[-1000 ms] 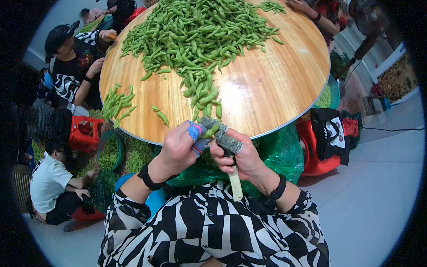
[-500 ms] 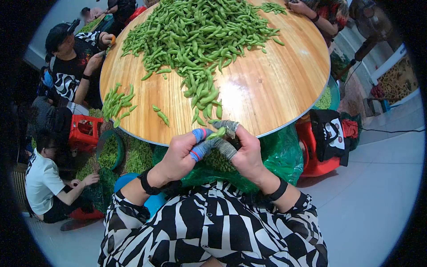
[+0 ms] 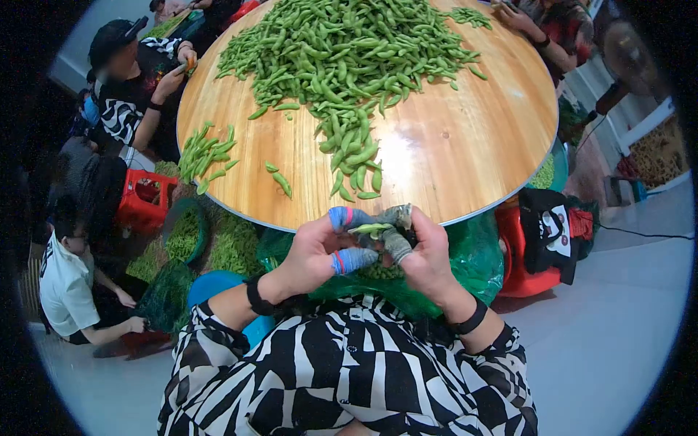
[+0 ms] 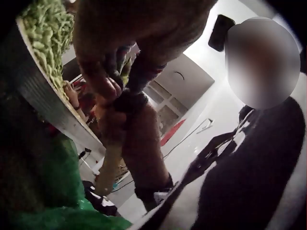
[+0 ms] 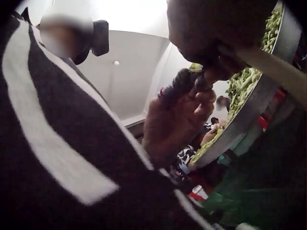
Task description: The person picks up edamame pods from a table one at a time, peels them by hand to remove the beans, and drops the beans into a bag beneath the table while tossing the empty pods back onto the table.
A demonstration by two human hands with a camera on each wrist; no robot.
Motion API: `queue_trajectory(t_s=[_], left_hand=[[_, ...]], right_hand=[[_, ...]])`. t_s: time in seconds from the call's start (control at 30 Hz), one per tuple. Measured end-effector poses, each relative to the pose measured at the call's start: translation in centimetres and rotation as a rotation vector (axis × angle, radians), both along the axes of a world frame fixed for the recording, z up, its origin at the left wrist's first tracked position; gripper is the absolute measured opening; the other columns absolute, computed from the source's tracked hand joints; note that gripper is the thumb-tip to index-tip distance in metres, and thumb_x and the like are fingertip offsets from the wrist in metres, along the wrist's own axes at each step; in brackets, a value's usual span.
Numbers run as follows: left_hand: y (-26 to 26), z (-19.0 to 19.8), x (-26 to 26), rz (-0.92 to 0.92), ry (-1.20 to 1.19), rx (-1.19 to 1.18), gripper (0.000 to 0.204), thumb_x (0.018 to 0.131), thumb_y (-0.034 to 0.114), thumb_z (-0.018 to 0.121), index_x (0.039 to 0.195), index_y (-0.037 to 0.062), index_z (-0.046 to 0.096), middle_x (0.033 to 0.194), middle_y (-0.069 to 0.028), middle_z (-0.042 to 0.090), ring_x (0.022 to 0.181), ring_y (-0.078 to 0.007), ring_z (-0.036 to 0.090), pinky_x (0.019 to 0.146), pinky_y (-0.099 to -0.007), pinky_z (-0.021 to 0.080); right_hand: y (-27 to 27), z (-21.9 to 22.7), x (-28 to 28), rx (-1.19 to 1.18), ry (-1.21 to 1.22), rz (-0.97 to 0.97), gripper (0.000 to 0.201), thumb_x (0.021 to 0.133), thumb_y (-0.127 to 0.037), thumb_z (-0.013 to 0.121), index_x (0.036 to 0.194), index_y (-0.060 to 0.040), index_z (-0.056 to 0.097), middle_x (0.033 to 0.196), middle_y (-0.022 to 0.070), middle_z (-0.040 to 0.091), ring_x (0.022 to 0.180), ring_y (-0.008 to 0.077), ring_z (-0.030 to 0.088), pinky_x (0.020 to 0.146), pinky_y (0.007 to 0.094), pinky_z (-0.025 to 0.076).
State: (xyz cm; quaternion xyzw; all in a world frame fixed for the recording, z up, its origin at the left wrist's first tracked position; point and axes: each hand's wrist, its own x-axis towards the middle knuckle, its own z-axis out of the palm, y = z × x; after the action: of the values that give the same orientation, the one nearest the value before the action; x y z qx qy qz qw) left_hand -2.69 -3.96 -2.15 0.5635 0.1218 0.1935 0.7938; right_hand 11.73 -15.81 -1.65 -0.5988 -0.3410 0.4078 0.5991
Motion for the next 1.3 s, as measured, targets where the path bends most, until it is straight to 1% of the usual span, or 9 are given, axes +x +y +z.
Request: queue_trajectory(t_s=[0.03,0.17,0.3,0.4,0.53,0.67,0.87,1.03,1.3], left_hand=[[0.2,-0.7,0.0,-0.012,-0.025,-0.015,0.027,0.085,0.001,0.066,0.112,-0.0013,0.059,0.104,-0.0050,0.063,0.098,-0.0146,0.059,0.086,-0.0294,0.048],[0.2,-1.3,0.2,0.008,-0.058,-0.012,0.025,0.086,-0.001,0.064,0.110,-0.0024,0.059,0.101,-0.0068,0.062,0.091,-0.0143,0.061,0.086,-0.0308,0.050],[0.2,-0.9,0.2,-0.027,-0.085,-0.056,0.022,0.089,-0.002,0.060,0.110,-0.0010,0.057,0.095,-0.0038,0.059,0.082,-0.0096,0.057,0.074,-0.0249,0.050],[0.9,-1.5,0.2,0.083,-0.106,0.158,0.022,0.087,0.000,0.063,0.109,-0.0016,0.059,0.102,-0.0076,0.061,0.086,-0.0141,0.061,0.073,-0.0283,0.054],[1.8,-0.1,-0.9,0.071,0.017,0.013,0.018,0.087,0.003,0.062,0.105,0.0008,0.058,0.091,-0.0076,0.063,0.073,-0.0130,0.060,0.063,-0.0253,0.052],[1.8,-0.8,-0.8,0.052,0.111,-0.039,0.013,0.088,0.005,0.062,0.100,0.0016,0.059,0.078,-0.0055,0.063,0.058,-0.0091,0.054,0.049,-0.0210,0.042],[1.0,-0.2,-0.5,0.027,0.179,-0.041,0.008,0.086,0.007,0.066,0.092,0.0028,0.063,0.072,0.0009,0.059,0.055,-0.0043,0.047,0.048,-0.0191,0.034],[1.6,-1.6,-0.7,-0.009,0.182,0.016,0.014,0.088,0.009,0.064,0.100,0.0030,0.064,0.077,0.0040,0.061,0.060,-0.0009,0.046,0.051,-0.0173,0.035],[1.1,-0.9,0.2,0.062,0.098,-0.013,0.017,0.085,0.005,0.065,0.102,0.0032,0.064,0.079,0.0040,0.061,0.061,-0.0016,0.047,0.052,-0.0171,0.035]], right_hand=[[0.2,-0.2,0.0,0.059,-0.033,0.024,0.016,0.085,0.003,0.056,0.101,0.0003,0.057,0.079,0.0039,0.062,0.065,0.0089,0.059,0.057,0.0222,0.049],[0.1,-0.4,-0.6,0.065,-0.044,0.038,0.016,0.084,0.005,0.055,0.100,0.0014,0.055,0.079,0.0040,0.062,0.065,0.0091,0.059,0.058,0.0227,0.049],[0.2,-0.1,-1.4,0.098,-0.159,-0.001,0.017,0.083,0.005,0.054,0.099,0.0021,0.054,0.079,0.0053,0.062,0.069,0.0110,0.060,0.063,0.0249,0.049],[-0.1,0.0,-1.0,0.090,-0.391,0.082,0.016,0.084,0.002,0.054,0.100,0.0029,0.054,0.082,0.0090,0.063,0.074,0.0153,0.062,0.069,0.0280,0.049],[-0.8,0.1,0.3,0.131,-0.659,0.171,0.023,0.087,-0.004,0.054,0.108,0.0031,0.053,0.089,0.0140,0.061,0.081,0.0210,0.061,0.075,0.0309,0.048],[-0.9,0.7,-0.4,0.025,-0.419,0.208,0.045,0.091,-0.010,0.051,0.133,0.0012,0.041,0.091,0.0136,0.057,0.081,0.0232,0.058,0.076,0.0323,0.047],[-0.7,1.0,-0.4,0.027,-0.024,0.296,0.043,0.096,-0.013,0.050,0.137,-0.0011,0.041,0.085,0.0042,0.056,0.062,0.0099,0.054,0.056,0.0232,0.045],[-1.1,-0.4,-0.4,0.057,0.304,0.316,0.042,0.097,-0.017,0.052,0.137,-0.0045,0.044,0.079,0.0009,0.055,0.053,0.0041,0.048,0.045,0.0183,0.037],[-1.0,-1.1,-0.3,0.075,0.214,0.286,0.041,0.095,-0.014,0.054,0.135,-0.0058,0.048,0.078,-0.0021,0.056,0.053,0.0026,0.046,0.046,0.0172,0.035]])
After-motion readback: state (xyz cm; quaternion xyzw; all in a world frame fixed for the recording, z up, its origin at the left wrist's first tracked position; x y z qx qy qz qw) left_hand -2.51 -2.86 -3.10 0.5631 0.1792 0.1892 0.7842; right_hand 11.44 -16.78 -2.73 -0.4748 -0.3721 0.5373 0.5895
